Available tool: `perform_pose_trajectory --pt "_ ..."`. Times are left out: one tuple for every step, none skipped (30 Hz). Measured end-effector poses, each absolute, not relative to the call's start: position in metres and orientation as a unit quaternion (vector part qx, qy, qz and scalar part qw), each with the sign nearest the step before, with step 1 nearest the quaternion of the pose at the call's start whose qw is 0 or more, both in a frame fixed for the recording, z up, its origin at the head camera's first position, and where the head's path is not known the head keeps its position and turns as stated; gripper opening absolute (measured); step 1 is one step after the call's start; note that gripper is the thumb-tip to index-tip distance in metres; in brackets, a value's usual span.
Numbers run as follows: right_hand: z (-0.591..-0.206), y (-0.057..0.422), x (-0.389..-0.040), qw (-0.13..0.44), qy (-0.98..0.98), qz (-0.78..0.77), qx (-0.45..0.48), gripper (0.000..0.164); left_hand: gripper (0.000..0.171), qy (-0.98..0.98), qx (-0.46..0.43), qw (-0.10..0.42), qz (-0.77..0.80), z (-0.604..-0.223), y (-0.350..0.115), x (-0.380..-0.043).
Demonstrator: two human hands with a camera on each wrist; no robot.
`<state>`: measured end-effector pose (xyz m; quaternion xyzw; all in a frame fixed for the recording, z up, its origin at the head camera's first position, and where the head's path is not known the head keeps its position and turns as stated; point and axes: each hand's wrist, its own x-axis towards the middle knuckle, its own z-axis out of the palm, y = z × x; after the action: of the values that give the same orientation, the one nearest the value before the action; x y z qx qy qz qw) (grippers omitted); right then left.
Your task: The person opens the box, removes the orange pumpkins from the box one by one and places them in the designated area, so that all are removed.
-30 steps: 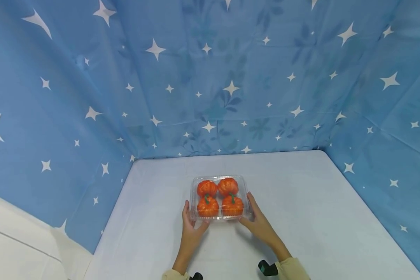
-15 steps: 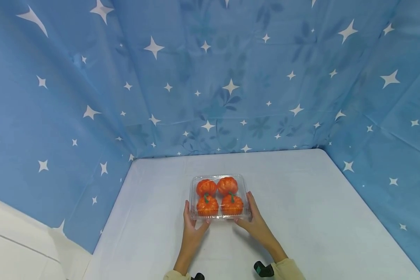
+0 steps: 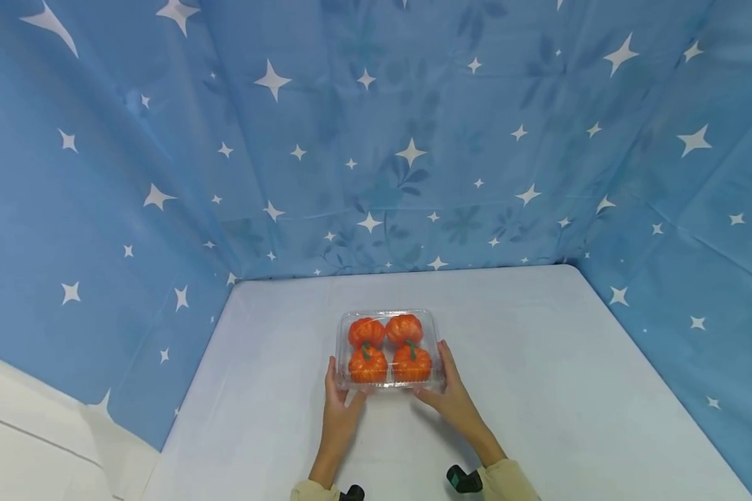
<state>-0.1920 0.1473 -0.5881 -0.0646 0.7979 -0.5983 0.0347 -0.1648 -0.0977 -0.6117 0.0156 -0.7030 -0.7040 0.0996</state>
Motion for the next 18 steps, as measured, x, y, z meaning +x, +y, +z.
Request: perform_pose_trajectory --pt "-0.5881 0.1468 -0.1926 0.035 0.798 -0.599 -0.063 0.114 0.089 -0.703 0.019 0.104 -0.704 -0.6115 -0.0983 -0.1646" --pt "-0.5878 0.1464 -0.1931 0.033 0.798 -0.598 -0.062 0.114 0.085 -0.704 0.023 0.108 -0.702 -0.6115 -0.0990 -0.1644" --pt "-0.5876 0.1461 -0.1940 0.032 0.799 -0.598 -0.061 0.114 0.080 -0.705 0.027 0.114 -0.699 -0.6113 -0.0998 -0.1641" --pt "-0.5873 0.1466 -0.1945 0.030 0.798 -0.598 -0.060 0.114 0.076 -0.706 0.034 0.119 -0.697 -0.6112 -0.0999 -0.1639" --pt "-0.5870 0.1470 -0.1949 0.029 0.798 -0.600 -0.059 0.114 0.072 -0.707 0.040 0.126 -0.695 -0.6107 -0.0999 -0.1632" --pt "-0.5869 0.1473 -0.1952 0.027 0.797 -0.601 -0.060 0.113 0.068 -0.708 0.044 0.132 -0.692 -0.6104 -0.1000 -0.1624" --pt "-0.5868 0.1475 -0.1953 0.025 0.796 -0.602 -0.061 0.112 0.065 -0.710 0.049 0.139 -0.688 -0.6105 -0.1002 -0.1619" --pt "-0.5870 0.1475 -0.1952 0.024 0.795 -0.603 -0.061 0.112 0.062 -0.713 0.052 0.146 -0.684 -0.6107 -0.1004 -0.1613" --pt "-0.5874 0.1474 -0.1951 0.024 0.794 -0.604 -0.062 0.111 0.060 -0.715 0.056 0.152 -0.680 -0.6110 -0.1004 -0.1608" --pt "-0.5877 0.1473 -0.1945 0.023 0.793 -0.606 -0.062 0.110 0.059 -0.718 0.058 0.161 -0.675 -0.6117 -0.1004 -0.1601" --pt "-0.5881 0.1470 -0.1938 0.021 0.791 -0.609 -0.063 0.110 0.058 -0.720 0.058 0.168 -0.671 -0.6123 -0.1000 -0.1596" --pt "-0.5885 0.1466 -0.1931 0.018 0.789 -0.611 -0.064 0.109 0.057 -0.719 0.059 0.174 -0.670 -0.6130 -0.0995 -0.1593" --pt "-0.5887 0.1463 -0.1925 0.016 0.787 -0.614 -0.064 0.108 0.056 -0.718 0.060 0.179 -0.670 -0.6136 -0.0988 -0.1594" --pt "-0.5891 0.1460 -0.1918 0.013 0.786 -0.615 -0.065 0.107 0.055 -0.716 0.061 0.184 -0.671 -0.6138 -0.0979 -0.1592" --pt "-0.5893 0.1458 -0.1911 0.010 0.785 -0.616 -0.066 0.105 0.054 -0.713 0.063 0.186 -0.673 -0.6141 -0.0970 -0.1595" --pt "-0.5894 0.1460 -0.1902 0.007 0.784 -0.617 -0.068 0.104 0.054 -0.710 0.067 0.188 -0.675 -0.6143 -0.0960 -0.1596" --pt "-0.5894 0.1460 -0.1893 0.002 0.782 -0.619 -0.072 0.101 0.054 -0.707 0.071 0.187 -0.679 -0.6142 -0.0951 -0.1599" --pt "-0.5898 0.1463 -0.1881 -0.003 0.780 -0.621 -0.076 0.098 0.055 -0.704 0.072 0.186 -0.682 -0.6140 -0.0946 -0.1601"
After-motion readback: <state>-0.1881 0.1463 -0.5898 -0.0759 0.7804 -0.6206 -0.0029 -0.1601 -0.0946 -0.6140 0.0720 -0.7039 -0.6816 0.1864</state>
